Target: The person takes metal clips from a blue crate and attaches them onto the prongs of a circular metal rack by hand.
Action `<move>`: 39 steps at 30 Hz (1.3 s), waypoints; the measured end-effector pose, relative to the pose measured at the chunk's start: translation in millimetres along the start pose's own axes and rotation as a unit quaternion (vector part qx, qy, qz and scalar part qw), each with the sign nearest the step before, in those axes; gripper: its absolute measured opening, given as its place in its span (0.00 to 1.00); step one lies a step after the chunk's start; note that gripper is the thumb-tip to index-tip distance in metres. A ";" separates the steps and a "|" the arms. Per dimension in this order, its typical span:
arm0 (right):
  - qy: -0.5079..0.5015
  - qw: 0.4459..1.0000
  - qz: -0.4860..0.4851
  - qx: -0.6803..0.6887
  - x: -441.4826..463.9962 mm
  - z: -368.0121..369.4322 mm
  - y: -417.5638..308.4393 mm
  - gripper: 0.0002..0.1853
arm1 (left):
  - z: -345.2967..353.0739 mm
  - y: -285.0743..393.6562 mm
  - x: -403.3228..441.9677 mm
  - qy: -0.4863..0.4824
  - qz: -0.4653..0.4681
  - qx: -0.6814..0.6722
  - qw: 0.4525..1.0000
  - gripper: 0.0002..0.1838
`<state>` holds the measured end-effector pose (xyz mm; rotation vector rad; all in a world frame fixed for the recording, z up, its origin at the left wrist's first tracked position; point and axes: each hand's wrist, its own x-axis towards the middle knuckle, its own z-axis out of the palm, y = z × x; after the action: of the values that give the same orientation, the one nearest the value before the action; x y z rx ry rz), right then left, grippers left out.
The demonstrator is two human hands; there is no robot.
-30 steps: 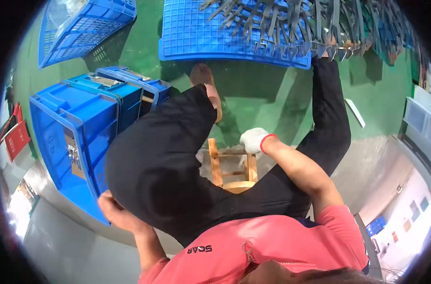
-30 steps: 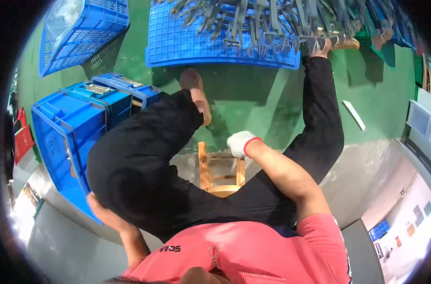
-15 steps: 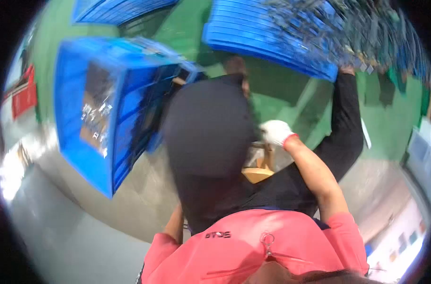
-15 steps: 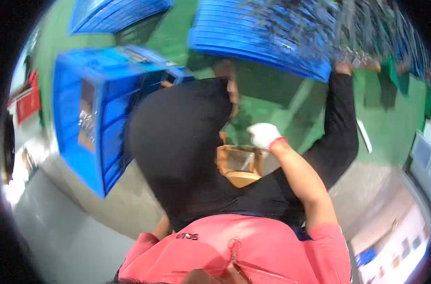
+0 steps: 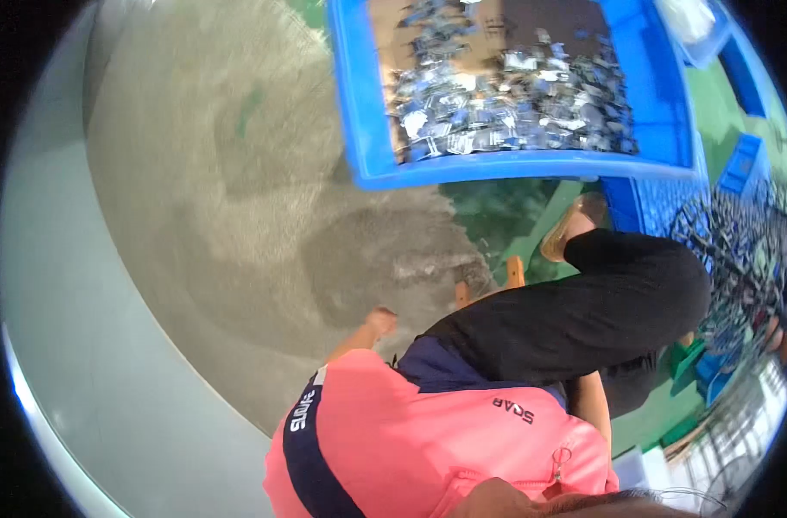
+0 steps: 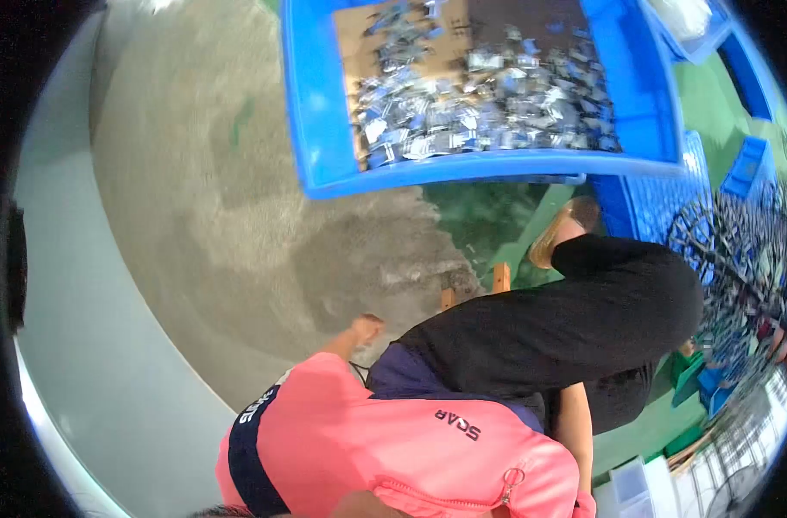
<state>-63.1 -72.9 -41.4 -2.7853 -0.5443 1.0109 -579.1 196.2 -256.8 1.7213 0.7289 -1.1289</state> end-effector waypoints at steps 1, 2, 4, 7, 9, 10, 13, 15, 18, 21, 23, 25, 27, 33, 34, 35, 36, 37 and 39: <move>0.003 1.000 -0.006 -0.003 4.0 -1.0 -8.4 0.20 | 28.3 -6.3 -3.9 -0.011 0.113 0.248 0.962 0.11; 0.003 1.000 -0.019 -0.007 7.5 -1.8 -20.2 0.20 | 57.0 -13.4 -11.5 0.011 0.119 0.137 0.983 0.13; 0.001 0.999 -0.041 -0.009 18.6 2.7 -42.1 0.20 | 102.5 -9.9 -28.2 0.011 0.090 -0.091 0.992 0.17; -0.037 0.997 -0.068 -0.028 43.6 12.0 -75.9 0.20 | 138.7 32.0 -34.8 -0.046 -0.161 -0.430 0.887 0.18; -0.052 0.995 -0.077 -0.037 57.0 17.7 -96.7 0.20 | 144.6 55.8 -26.9 -0.040 -0.237 -0.525 0.816 0.20; -0.058 0.994 -0.078 -0.044 60.6 19.3 -103.3 0.20 | 144.4 62.0 -22.4 -0.035 -0.258 -0.557 0.789 0.20; -0.078 0.991 -0.085 -0.068 65.6 23.0 -116.4 0.20 | 147.4 52.4 -8.9 -0.006 -0.323 -0.596 0.735 0.22; -0.085 0.990 -0.086 -0.078 68.0 24.9 -122.9 0.20 | 128.1 24.0 -2.9 0.048 -0.345 -0.583 0.734 0.22; -0.095 0.987 -0.092 -0.094 70.7 27.9 -127.0 0.20 | 69.7 -16.4 -6.8 0.135 -0.328 -0.520 0.777 0.20; -0.089 0.985 -0.097 -0.113 61.3 22.5 -124.0 0.20 | 29.2 -33.6 6.5 0.157 -0.279 -0.469 0.823 0.18; -0.074 0.985 -0.096 -0.122 45.3 16.9 -113.0 0.21 | 24.6 -30.8 21.5 0.147 -0.230 -0.413 0.869 0.17; -0.064 0.985 -0.100 -0.128 26.3 17.3 -103.2 0.21 | 32.5 -27.4 34.5 0.131 -0.183 -0.348 0.910 0.16; -0.064 0.984 -0.105 -0.132 11.5 22.3 -91.5 0.21 | 31.9 -16.8 44.8 0.123 -0.146 -0.298 0.935 0.15; -0.061 0.988 -0.087 -0.109 -19.7 27.6 -65.1 0.21 | -15.2 -5.0 67.6 0.143 -0.083 -0.202 0.965 0.12; -0.055 0.990 -0.081 -0.101 -27.1 24.4 -63.0 0.21 | -26.9 -3.5 62.8 0.154 -0.075 -0.193 0.966 0.12; -0.048 0.991 -0.082 -0.091 -30.7 22.0 -61.7 0.21 | -37.8 2.8 57.1 0.173 -0.063 -0.193 0.964 0.12; -0.036 0.992 -0.091 -0.080 -28.8 19.3 -56.2 0.21 | -53.6 11.2 48.5 0.199 -0.049 -0.199 0.958 0.11; -0.013 0.990 -0.115 -0.078 -27.2 15.7 -50.5 0.21 | -70.6 20.1 40.5 0.231 -0.026 -0.214 0.949 0.11; 0.071 0.959 -0.245 -0.125 -10.6 15.5 -28.9 0.22 | -119.0 68.0 13.8 0.307 0.058 -0.270 0.911 0.11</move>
<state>-88.9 -50.1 -40.1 -2.6716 -1.3356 0.6638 -472.8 278.0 -225.7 1.5909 1.1734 -0.2290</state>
